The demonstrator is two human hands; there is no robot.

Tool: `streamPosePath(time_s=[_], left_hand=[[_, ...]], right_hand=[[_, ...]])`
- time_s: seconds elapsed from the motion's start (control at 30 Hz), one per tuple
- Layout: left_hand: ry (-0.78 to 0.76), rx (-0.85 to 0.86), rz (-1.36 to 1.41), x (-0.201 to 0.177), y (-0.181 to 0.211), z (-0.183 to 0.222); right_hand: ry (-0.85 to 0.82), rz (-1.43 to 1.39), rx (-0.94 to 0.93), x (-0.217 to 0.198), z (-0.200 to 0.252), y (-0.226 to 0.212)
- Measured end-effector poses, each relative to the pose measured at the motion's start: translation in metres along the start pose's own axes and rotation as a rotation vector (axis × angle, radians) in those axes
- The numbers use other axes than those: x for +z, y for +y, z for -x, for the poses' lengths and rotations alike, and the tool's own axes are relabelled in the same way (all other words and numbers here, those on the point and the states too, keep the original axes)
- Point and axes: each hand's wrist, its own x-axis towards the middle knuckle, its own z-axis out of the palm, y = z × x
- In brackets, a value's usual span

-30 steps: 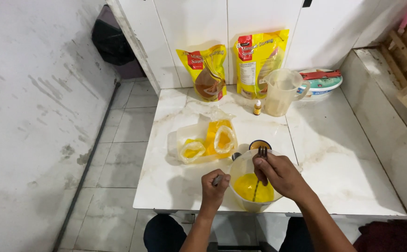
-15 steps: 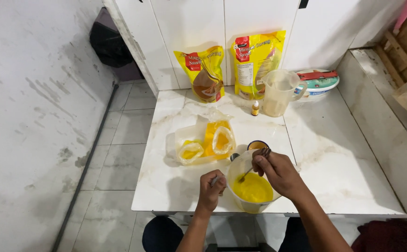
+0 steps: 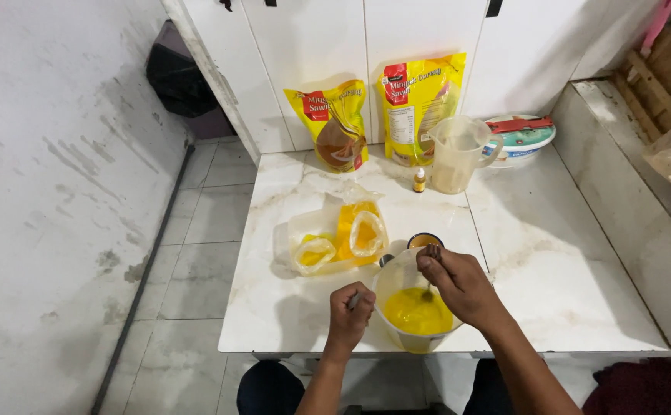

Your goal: Stirring a yellow liquid in a container using a fork and pouring additional liquid from a small cup.

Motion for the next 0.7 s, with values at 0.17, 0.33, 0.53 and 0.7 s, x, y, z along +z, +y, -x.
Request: streamPosePath(time_s=[0.17, 0.33, 0.53, 0.7], left_hand=[[-0.025, -0.001, 0.014, -0.002, -0.001, 0.0], [-0.015, 0.019, 0.051, -0.001, 0.002, 0.001], [-0.046, 0.016, 0.065, -0.001, 0.0, 0.001], [-0.009, 0.034, 0.058, -0.001, -0.001, 0.002]], right_hand=[[-0.076, 0.004, -0.126, -0.004, -0.001, -0.009], [-0.037, -0.072, -0.185, -0.004, -0.002, -0.012], [0.016, 0.004, 0.039, -0.003, 0.001, -0.008], [-0.128, -0.208, -0.037, -0.003, -0.004, -0.015]])
